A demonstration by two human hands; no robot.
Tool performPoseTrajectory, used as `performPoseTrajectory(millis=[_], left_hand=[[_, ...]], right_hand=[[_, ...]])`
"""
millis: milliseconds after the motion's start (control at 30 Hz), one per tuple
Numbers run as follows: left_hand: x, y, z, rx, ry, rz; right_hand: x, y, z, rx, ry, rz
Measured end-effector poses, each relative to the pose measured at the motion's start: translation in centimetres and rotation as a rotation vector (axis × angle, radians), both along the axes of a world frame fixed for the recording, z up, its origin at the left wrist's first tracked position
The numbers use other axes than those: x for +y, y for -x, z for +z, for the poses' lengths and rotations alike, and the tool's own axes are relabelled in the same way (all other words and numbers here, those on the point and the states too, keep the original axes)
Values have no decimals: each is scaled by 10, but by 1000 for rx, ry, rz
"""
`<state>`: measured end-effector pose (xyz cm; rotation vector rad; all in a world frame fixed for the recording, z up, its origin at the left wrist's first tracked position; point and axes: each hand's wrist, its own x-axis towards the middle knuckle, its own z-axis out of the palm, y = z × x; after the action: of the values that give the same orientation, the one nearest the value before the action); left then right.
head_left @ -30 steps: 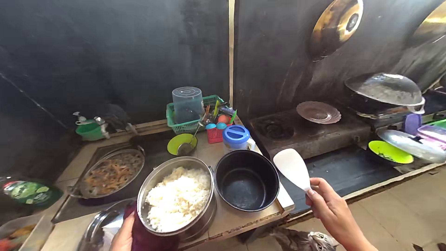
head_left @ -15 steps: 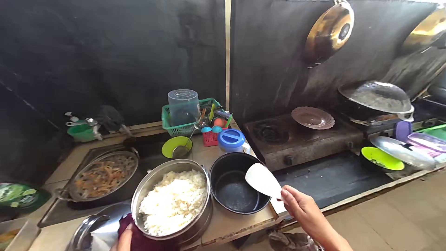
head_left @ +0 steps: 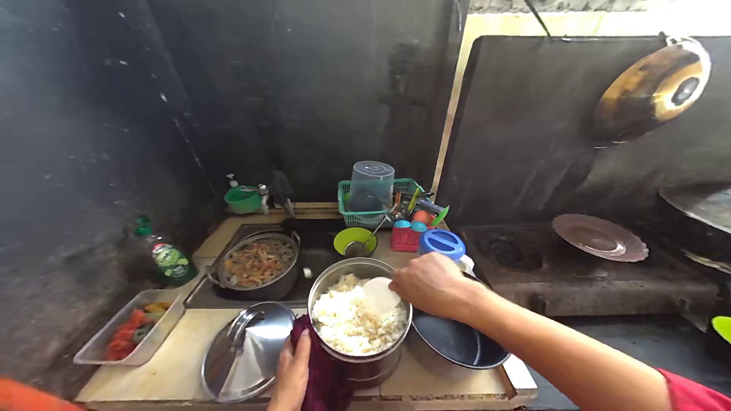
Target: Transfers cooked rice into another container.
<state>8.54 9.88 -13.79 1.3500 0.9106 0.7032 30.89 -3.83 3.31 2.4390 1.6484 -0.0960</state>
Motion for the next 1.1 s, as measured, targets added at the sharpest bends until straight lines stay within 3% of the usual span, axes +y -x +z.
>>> performPoseTrajectory(millis=[100,300,433,500,700,767,933,1100], left_hand=[[2,0,-3,-18,-6,-17],[5,-1,-5,12,-16,-52],[7,0,-4,8,-4,-67],[8,-1,-3,15,3,-79],[10,0,-4,3,26,-88],[10,-1,-5,-8,31,-86],[11,0,-2,42,16,-115],[13,-1,-7,57,-38,-128]], right_hand=[[34,32,-21,53,102,68],[57,60,53,-49,21,53],[92,81,9,116,87,3],[99,78,3,145,131,-21],[70,39,59,-26,149,-119],[62,27,48,-67,168,-158],[59,3,-26,105,120,-116],[69,-1,-58,277,101,-99]])
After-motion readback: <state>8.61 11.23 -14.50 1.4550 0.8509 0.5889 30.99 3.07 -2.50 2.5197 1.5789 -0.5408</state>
